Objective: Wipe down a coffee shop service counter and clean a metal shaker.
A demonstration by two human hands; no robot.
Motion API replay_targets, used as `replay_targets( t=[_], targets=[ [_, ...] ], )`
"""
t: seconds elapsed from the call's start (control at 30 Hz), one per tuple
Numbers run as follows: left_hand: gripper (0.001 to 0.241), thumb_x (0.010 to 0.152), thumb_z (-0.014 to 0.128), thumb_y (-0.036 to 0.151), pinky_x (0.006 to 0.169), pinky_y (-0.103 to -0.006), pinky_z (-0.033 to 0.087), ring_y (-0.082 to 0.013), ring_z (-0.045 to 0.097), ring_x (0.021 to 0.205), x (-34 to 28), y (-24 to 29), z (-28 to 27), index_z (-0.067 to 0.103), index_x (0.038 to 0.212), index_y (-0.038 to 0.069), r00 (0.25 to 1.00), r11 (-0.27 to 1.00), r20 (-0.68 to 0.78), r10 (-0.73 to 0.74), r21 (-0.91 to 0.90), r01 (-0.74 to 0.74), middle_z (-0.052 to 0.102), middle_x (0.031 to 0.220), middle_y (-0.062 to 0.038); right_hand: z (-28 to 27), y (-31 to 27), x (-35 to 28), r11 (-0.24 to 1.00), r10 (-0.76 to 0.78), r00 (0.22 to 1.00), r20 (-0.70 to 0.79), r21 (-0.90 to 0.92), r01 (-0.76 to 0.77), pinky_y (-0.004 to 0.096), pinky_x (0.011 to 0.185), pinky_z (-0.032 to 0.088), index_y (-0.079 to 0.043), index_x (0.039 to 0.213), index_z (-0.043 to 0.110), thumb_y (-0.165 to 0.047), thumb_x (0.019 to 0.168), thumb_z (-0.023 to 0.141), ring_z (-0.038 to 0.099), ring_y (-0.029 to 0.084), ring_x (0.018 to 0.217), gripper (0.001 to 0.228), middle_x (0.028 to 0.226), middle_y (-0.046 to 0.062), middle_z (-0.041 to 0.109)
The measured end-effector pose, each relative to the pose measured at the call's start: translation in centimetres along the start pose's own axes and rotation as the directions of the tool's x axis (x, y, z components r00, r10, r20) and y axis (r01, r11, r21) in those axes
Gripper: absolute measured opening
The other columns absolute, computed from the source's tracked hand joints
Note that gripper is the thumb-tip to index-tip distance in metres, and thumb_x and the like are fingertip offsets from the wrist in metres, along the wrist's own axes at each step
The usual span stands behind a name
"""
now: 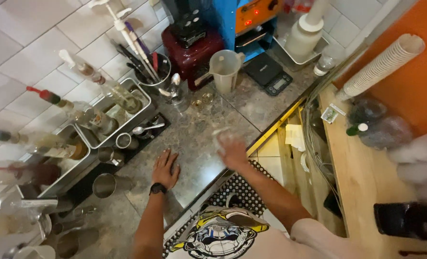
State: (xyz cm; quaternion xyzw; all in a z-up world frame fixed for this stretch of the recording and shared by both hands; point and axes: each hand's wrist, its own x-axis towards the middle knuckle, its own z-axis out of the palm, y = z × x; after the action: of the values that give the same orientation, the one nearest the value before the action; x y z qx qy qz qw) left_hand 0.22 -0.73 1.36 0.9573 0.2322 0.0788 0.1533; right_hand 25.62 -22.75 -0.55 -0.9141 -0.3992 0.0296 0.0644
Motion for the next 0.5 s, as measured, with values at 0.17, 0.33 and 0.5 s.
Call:
replay_targets(
  t=[0.17,0.33,0.5],
  targets=[
    [0.053,0.1,0.052,0.044,0.127,-0.0504,0.023,-0.0271,0.033,0.154,0.1,-0.6,0.8,0.049,0.151,0.03,1.0,0.999,0.008,0.014,0.052,-0.015,0.038,0.163,-0.007,2.2,1.4,-2.3,0.817,-0.468,0.795,-0.385,0.154,0.556,0.057,0.11,0.033,-0.046,0.147,0.056,-0.062,0.096,0.052,0.046,0.036,0.139,0.053,0.154,-0.005,0.052],
    [0.053,0.1,0.052,0.044,0.129,-0.0499,0.02,-0.0263,0.03,0.155,0.3,-1.0,1.0,0.047,0.151,0.033,1.0,1.0,0.028,0.001,0.031,-0.002,0.036,0.164,-0.004,4.3,10.7,4.6,0.945,-0.282,0.734,-0.617,-0.048,0.322,0.063,0.109,0.04,-0.034,0.142,0.063,-0.06,0.084,0.066,0.058,0.039,0.121,0.064,0.127,0.01,0.067],
    [0.054,0.096,0.054,0.039,0.125,-0.0445,0.022,-0.028,0.038,0.149,0.3,0.9,-0.4,0.054,0.147,0.022,0.999,0.999,-0.041,0.033,0.013,-0.032,0.036,0.166,-0.005,-2.4,9.3,4.6,0.994,0.086,0.996,0.023,0.066,-0.087,0.057,0.123,0.01,-0.021,0.163,0.025,-0.052,0.102,0.034,0.014,0.044,0.153,0.068,0.169,0.013,0.02]
  ],
)
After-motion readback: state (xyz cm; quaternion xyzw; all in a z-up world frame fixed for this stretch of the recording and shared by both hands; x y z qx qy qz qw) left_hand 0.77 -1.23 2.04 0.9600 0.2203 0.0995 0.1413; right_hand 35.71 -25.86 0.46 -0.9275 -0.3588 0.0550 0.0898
